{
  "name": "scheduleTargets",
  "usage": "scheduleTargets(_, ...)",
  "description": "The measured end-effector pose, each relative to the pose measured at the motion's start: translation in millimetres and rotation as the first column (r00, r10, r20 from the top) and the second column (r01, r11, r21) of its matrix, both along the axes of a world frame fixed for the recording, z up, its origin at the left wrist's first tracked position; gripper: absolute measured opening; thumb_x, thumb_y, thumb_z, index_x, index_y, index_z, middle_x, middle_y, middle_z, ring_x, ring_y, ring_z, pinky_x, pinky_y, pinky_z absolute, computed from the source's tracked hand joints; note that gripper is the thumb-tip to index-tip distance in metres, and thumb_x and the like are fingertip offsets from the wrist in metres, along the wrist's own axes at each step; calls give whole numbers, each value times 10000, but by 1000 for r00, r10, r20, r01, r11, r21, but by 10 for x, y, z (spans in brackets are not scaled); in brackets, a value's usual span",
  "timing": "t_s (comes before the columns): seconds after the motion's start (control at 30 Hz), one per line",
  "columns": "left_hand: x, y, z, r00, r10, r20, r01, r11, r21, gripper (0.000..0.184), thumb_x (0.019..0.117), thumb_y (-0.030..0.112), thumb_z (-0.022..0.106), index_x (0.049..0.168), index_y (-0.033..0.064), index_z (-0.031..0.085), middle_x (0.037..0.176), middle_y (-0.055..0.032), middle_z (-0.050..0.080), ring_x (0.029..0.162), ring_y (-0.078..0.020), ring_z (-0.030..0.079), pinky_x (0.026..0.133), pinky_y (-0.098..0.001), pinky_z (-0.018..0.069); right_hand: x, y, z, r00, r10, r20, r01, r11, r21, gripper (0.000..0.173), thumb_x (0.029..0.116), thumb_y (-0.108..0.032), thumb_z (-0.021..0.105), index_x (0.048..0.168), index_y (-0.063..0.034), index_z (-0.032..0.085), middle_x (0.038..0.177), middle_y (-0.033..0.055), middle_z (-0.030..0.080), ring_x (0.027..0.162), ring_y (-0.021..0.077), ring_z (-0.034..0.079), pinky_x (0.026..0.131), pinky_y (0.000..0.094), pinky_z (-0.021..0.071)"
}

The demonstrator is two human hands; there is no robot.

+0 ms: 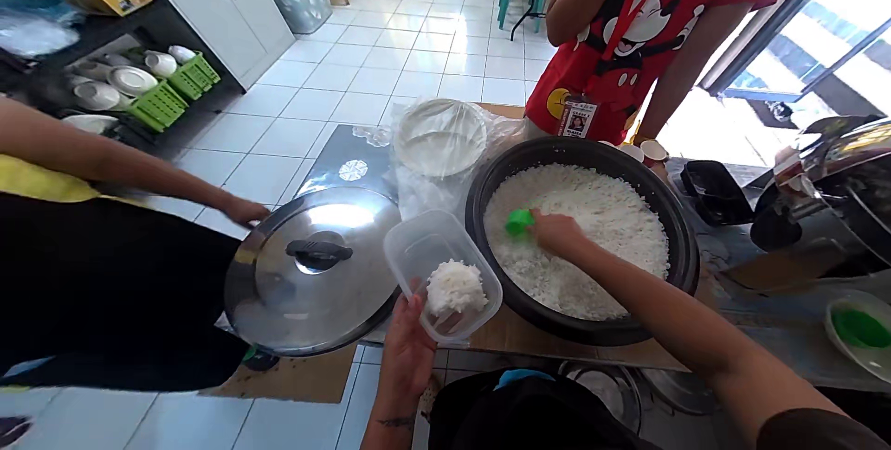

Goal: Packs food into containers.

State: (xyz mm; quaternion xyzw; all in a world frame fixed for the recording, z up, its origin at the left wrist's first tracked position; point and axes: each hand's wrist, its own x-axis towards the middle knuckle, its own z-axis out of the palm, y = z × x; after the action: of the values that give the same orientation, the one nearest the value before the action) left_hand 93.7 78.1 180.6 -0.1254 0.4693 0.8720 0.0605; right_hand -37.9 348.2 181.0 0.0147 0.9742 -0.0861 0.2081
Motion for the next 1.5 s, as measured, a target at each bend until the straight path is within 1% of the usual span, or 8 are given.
scheduleTargets(0.3, 38, -107, -121, 999, 51, 9, -51, 999, 4, 426, 1056, 272, 395, 1432, 75, 366, 1198, -76, 668, 1014, -204, 716, 801, -377, 637, 590, -133, 265, 923, 358, 140, -357, 934, -30, 540, 1127, -347, 376, 1591, -82, 299, 1063, 316, 678, 1034, 527, 660, 893, 648, 493)
scheduleTargets(0.8, -355, -41, -217, 975, -189, -120, 193, 981, 16, 469, 1009, 401, 540, 1361, 121, 405, 1169, -4, 708, 1059, -190, 712, 868, -422, 623, 938, 504, 176, 949, 245, 199, -159, 915, -370, 521, 1101, -329, 485, 1496, 8, 433, 1106, 328, 677, 1067, 509, 660, 963, 675, 469)
scheduleTargets(0.9, -375, 38, -171, 987, -142, -71, 143, 990, 2, 513, 1017, 392, 532, 1407, 103, 367, 1186, -20, 680, 1041, -194, 708, 828, -407, 630, 758, 552, 112, 946, 88, 312, 89, 855, -511, 492, 1119, -308, 434, 1458, 47, 473, 1076, 296, 666, 930, 393, 659, 905, 548, 506)
scheduleTargets(0.97, -381, 147, -82, 996, -89, -23, 89, 996, -21, 488, 1039, 346, 472, 1429, 80, 348, 1182, -43, 667, 1019, -196, 709, 803, -392, 631, 655, 628, 93, 918, 15, 397, 247, 762, -599, 442, 1129, -346, 382, 1366, 2, 512, 836, 101, 570, 631, 150, 494, 615, 322, 441)
scheduleTargets(1.03, -392, 229, -38, 998, -67, 4, 67, 997, -42, 458, 1051, 291, 426, 1435, 50, 362, 1182, -78, 661, 1005, -206, 707, 798, -387, 629, 567, 744, 86, 893, -34, 449, 362, 647, -671, 395, 1127, -362, 372, 1284, -34, 527, 719, -13, 499, 514, 44, 416, 494, 218, 377)
scheduleTargets(1.33, -371, 531, 81, 989, -125, 75, 126, 992, -11, 394, 1075, 200, 416, 1423, 19, 375, 1175, -116, 649, 991, -206, 697, 821, -376, 613, 384, 741, 724, 960, -87, 266, 279, 379, -882, 303, 1130, -252, 252, 1160, -103, 515, 663, -78, 528, 498, -16, 452, 477, 130, 383)
scheduleTargets(1.43, -356, 606, 103, 986, -149, 75, 150, 989, -7, 425, 1070, 201, 434, 1441, 13, 347, 1175, -108, 643, 986, -192, 699, 822, -359, 615, 425, 569, 931, 986, -79, 147, 166, 404, -899, 302, 1117, -215, 279, 1278, -82, 497, 684, -62, 553, 541, -4, 502, 525, 142, 424)
scheduleTargets(1.5, -345, 655, 110, 985, -159, 67, 159, 987, 3, 432, 1060, 194, 448, 1441, 15, 349, 1172, -104, 645, 970, -186, 702, 810, -352, 616, 469, 460, 996, 999, -31, -31, -7, 582, -813, 376, 1105, -201, 330, 1439, -51, 419, 752, -29, 576, 611, 20, 530, 599, 188, 458)
